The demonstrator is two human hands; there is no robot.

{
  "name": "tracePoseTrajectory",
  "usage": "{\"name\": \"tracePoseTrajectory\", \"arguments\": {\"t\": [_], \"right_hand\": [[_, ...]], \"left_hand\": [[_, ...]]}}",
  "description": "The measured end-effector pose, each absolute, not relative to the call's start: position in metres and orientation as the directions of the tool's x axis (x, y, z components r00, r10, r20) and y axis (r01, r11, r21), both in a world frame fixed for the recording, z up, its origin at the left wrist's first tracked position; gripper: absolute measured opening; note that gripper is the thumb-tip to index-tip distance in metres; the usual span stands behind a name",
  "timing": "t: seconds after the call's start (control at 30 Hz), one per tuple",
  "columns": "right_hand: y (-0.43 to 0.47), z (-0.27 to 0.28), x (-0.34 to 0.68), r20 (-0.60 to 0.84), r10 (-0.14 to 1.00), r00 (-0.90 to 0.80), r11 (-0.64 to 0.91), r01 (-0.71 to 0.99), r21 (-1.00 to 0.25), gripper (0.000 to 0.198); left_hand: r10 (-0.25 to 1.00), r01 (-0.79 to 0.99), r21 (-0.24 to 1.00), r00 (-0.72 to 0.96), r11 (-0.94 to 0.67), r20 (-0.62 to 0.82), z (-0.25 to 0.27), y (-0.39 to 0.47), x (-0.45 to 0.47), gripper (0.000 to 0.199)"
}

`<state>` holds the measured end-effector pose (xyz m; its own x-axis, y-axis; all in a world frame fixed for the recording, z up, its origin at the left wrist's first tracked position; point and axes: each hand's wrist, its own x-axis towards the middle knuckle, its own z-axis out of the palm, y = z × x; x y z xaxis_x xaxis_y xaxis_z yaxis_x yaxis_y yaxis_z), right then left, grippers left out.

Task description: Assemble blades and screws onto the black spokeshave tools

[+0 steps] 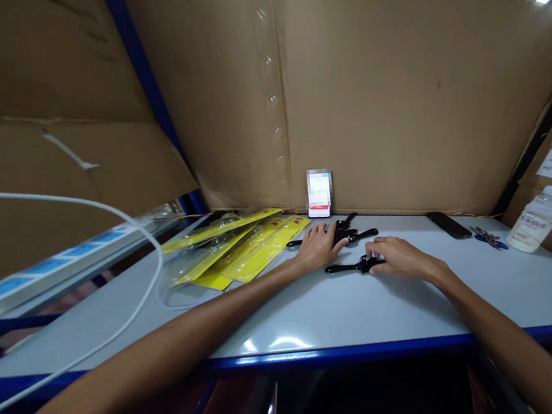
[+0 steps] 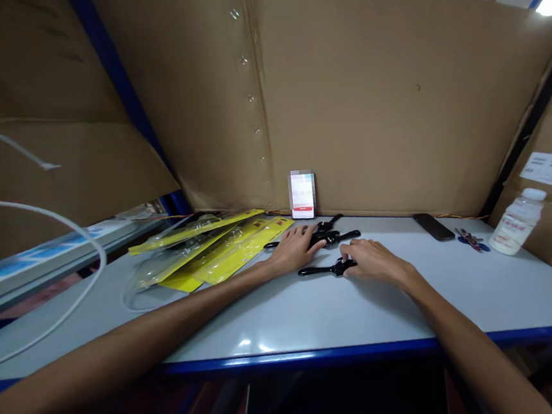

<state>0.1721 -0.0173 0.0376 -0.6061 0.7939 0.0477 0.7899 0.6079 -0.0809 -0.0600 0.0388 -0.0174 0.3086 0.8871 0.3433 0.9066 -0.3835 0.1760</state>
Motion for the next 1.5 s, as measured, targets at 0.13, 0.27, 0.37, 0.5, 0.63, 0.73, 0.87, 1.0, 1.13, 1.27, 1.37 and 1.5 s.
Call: {"name": "tracePoseTrajectory", "arguments": {"t": [0.13, 0.27, 0.37, 0.5, 0.63, 0.73, 0.87, 1.0, 1.13, 1.27, 1.37, 1.5], "right_hand": [[-0.016, 0.037, 0.172, 0.047, 0.818, -0.574, 0.576, 0.815, -0.063, 0.023], [-0.01, 0.035, 0.178, 0.058, 0.854, -0.516, 0.519, 0.853, -0.059, 0.024], [-0.005, 0.035, 0.187, 0.054, 0.873, -0.485, 0.487, 0.873, -0.035, 0.033], [0.011, 0.03, 0.212, 0.029, 0.786, -0.618, 0.609, 0.765, -0.208, 0.062], [0.065, 0.011, 0.234, 0.217, 0.792, -0.571, 0.609, 0.708, -0.359, 0.061], [0.109, -0.01, 0.235, 0.319, 0.778, -0.541, 0.627, 0.695, -0.351, 0.065], [0.135, -0.028, 0.232, 0.263, 0.776, -0.573, 0.631, 0.705, -0.325, 0.071], [0.13, -0.02, 0.232, 0.256, 0.784, -0.565, 0.616, 0.756, -0.221, 0.071], [0.107, -0.001, 0.23, 0.222, 0.826, -0.519, 0.547, 0.833, -0.089, 0.063], [0.089, 0.007, 0.227, 0.245, 0.882, -0.402, 0.421, 0.906, -0.031, 0.049], [0.089, 0.006, 0.23, 0.239, 0.91, -0.34, 0.375, 0.92, -0.119, 0.047], [0.091, 0.004, 0.24, 0.317, 0.905, -0.285, 0.353, 0.917, -0.185, 0.041]], "left_hand": [[0.892, 0.857, 0.263, 0.393, -0.444, 0.223, -0.022, 0.048, -0.063, 0.059], [0.822, 0.754, 0.328, 0.507, -0.569, 0.259, -0.025, 0.052, -0.054, 0.067], [0.794, 0.729, 0.314, 0.549, -0.608, 0.263, -0.028, 0.048, -0.041, 0.079], [0.761, 0.706, 0.287, 0.579, -0.648, 0.294, -0.027, 0.03, -0.023, 0.085], [0.776, 0.737, 0.249, 0.578, -0.629, 0.251, -0.022, 0.019, -0.008, 0.092], [0.779, 0.741, 0.24, 0.587, -0.627, 0.22, -0.021, 0.02, 0.004, 0.097], [0.752, 0.709, 0.251, 0.618, -0.659, 0.227, -0.027, 0.024, 0.02, 0.099], [0.699, 0.643, 0.274, 0.66, -0.715, 0.275, -0.029, 0.029, 0.028, 0.097], [0.644, 0.578, 0.285, 0.667, -0.765, 0.375, -0.027, 0.032, 0.029, 0.09], [0.618, 0.558, 0.267, 0.688, -0.785, 0.381, -0.026, 0.043, 0.034, 0.082], [0.635, 0.589, 0.242, 0.679, -0.771, 0.368, -0.024, 0.053, 0.041, 0.076], [0.668, 0.651, 0.196, 0.635, -0.733, 0.388, -0.02, 0.05, 0.044, 0.06]]}}
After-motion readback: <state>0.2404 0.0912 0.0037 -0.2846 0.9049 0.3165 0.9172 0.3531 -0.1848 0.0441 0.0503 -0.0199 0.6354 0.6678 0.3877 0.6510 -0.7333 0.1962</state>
